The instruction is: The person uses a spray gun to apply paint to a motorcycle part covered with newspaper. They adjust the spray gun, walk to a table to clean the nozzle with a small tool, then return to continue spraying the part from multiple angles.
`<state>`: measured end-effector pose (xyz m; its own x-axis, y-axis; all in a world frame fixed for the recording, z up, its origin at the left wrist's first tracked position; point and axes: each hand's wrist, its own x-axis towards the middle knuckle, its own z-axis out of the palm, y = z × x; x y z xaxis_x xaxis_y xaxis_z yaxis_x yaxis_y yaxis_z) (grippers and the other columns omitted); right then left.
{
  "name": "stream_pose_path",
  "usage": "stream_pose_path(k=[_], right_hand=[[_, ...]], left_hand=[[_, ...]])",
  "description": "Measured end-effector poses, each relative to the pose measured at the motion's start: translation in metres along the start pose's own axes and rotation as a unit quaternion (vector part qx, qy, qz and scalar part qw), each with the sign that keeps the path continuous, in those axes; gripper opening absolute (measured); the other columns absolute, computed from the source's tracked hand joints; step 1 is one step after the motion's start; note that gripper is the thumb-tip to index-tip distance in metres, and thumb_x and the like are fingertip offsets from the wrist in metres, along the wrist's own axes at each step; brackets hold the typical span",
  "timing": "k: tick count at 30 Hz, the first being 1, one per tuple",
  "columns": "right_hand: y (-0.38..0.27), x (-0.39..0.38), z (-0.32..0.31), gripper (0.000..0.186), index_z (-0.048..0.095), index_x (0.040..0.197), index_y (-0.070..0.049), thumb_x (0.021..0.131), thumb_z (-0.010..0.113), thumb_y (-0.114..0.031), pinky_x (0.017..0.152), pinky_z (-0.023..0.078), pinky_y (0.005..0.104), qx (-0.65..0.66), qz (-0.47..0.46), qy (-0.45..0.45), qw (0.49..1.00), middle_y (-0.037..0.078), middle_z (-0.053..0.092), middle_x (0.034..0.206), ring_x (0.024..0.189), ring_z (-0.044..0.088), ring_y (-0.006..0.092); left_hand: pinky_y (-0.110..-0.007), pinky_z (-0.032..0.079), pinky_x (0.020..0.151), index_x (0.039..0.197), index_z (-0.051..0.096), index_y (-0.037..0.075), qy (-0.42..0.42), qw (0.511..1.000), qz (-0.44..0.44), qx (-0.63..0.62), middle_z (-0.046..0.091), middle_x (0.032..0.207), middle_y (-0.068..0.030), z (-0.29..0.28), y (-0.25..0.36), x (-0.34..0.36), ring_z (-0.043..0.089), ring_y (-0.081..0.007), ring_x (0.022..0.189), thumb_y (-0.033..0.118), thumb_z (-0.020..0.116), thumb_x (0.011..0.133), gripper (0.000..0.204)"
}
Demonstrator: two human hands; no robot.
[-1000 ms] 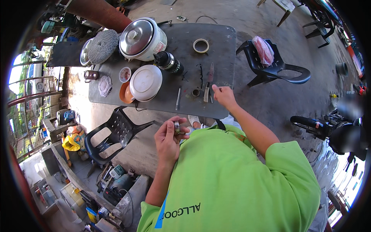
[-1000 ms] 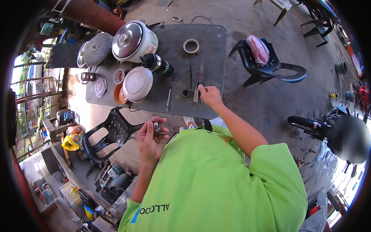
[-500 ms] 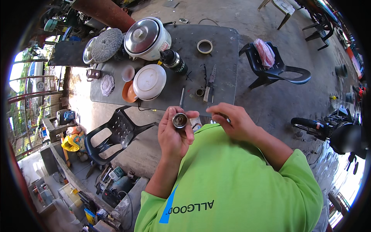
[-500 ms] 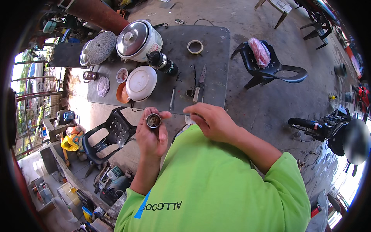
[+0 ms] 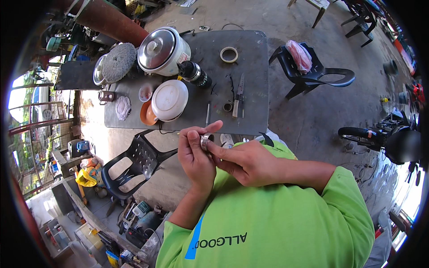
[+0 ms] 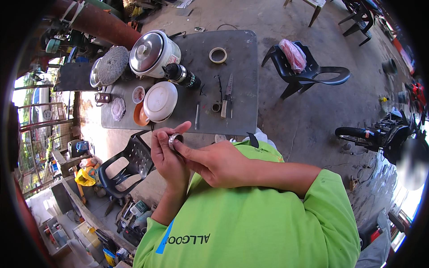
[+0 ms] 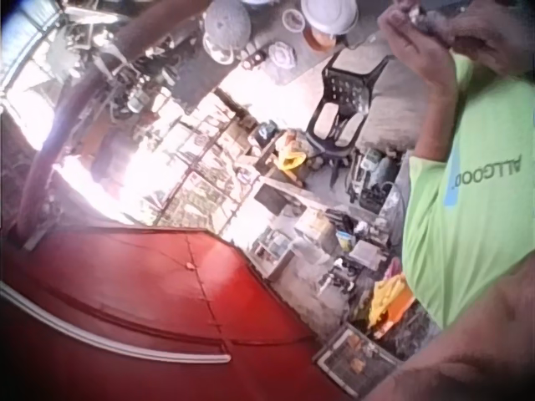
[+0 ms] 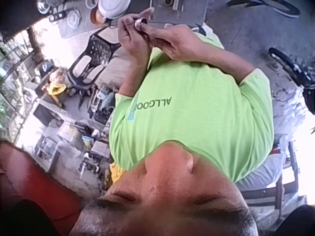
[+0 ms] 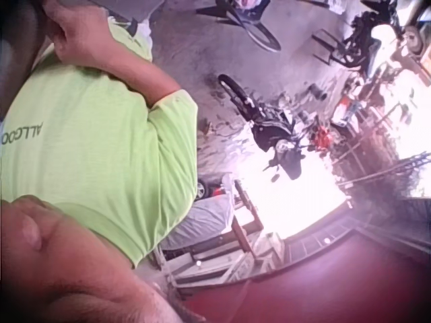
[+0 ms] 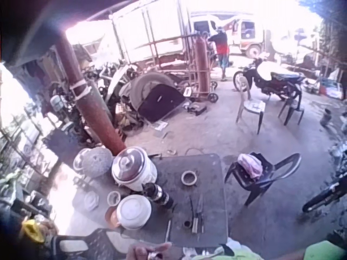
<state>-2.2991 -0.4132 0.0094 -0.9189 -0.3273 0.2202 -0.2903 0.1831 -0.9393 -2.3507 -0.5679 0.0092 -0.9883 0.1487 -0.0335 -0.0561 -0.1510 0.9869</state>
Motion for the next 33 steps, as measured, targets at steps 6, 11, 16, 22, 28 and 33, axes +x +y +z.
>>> stream_pose_path(k=[6,11,16,22,28,33], right_hand=[[0.012,0.001,0.000,0.035,0.035,0.142,-0.011,0.110,0.049,-0.018,0.056,0.037,0.0267,0.593,0.151,-0.104,0.784,-0.001,0.043,0.076,0.060,0.037,0.0085],[-0.004,0.004,0.006,0.017,0.040,0.114,-0.012,0.109,0.054,-0.020,0.054,0.035,0.0218,0.530,0.169,0.025,0.831,-0.002,0.045,0.075,0.058,0.040,0.0051],[-0.011,-0.014,0.001,0.015,0.054,0.099,-0.003,0.102,0.066,-0.012,0.063,0.044,0.0229,0.335,0.109,0.179,0.918,0.000,0.059,0.080,0.072,0.054,0.0035],[0.000,-0.022,-0.010,0.014,0.063,0.099,0.002,0.102,0.066,-0.011,0.063,0.048,0.0254,0.268,0.118,0.178,0.940,0.002,0.063,0.077,0.071,0.057,0.0061],[-0.011,-0.015,-0.018,0.026,0.070,0.104,-0.005,0.082,0.083,-0.008,0.063,0.055,0.0323,-0.026,-0.096,0.258,0.961,0.010,0.067,0.091,0.074,0.068,0.0234],[-0.018,-0.008,-0.017,0.038,0.072,0.109,-0.006,0.074,0.087,-0.007,0.069,0.058,0.0353,-0.023,-0.118,0.260,0.958,0.012,0.067,0.097,0.083,0.070,0.0274]], left_hand=[[-0.022,0.052,0.059,0.105,0.046,0.003,0.012,0.984,0.148,0.096,0.072,0.105,-0.0245,0.009,-0.005,-0.001,0.065,-0.0133,0.064,0.022,0.036,0.113,0.023],[-0.027,0.055,0.069,0.105,0.048,0.003,0.008,0.997,0.075,-0.005,0.072,0.100,-0.0193,0.019,-0.014,0.003,0.069,-0.0183,0.082,0.027,0.039,0.113,0.026],[-0.023,0.041,0.048,0.103,0.050,0.010,-0.023,0.965,-0.097,-0.242,0.072,0.103,-0.0225,0.008,-0.007,0.007,0.055,-0.0124,0.054,0.036,0.040,0.113,0.029],[-0.026,0.048,0.060,0.105,0.049,0.010,-0.034,0.918,-0.192,-0.345,0.073,0.107,-0.0236,0.012,0.017,-0.002,0.061,-0.0165,0.068,0.033,0.038,0.114,0.027],[-0.030,0.052,0.074,0.104,0.050,0.008,-0.058,0.955,-0.143,-0.252,0.073,0.109,-0.0244,0.024,0.025,-0.009,0.065,-0.0188,0.081,0.032,0.036,0.114,0.029],[-0.039,0.052,0.100,0.105,0.049,0.004,-0.078,0.975,-0.094,-0.184,0.068,0.119,-0.0290,0.040,0.032,-0.017,0.067,-0.0291,0.111,0.029,0.036,0.114,0.029]])
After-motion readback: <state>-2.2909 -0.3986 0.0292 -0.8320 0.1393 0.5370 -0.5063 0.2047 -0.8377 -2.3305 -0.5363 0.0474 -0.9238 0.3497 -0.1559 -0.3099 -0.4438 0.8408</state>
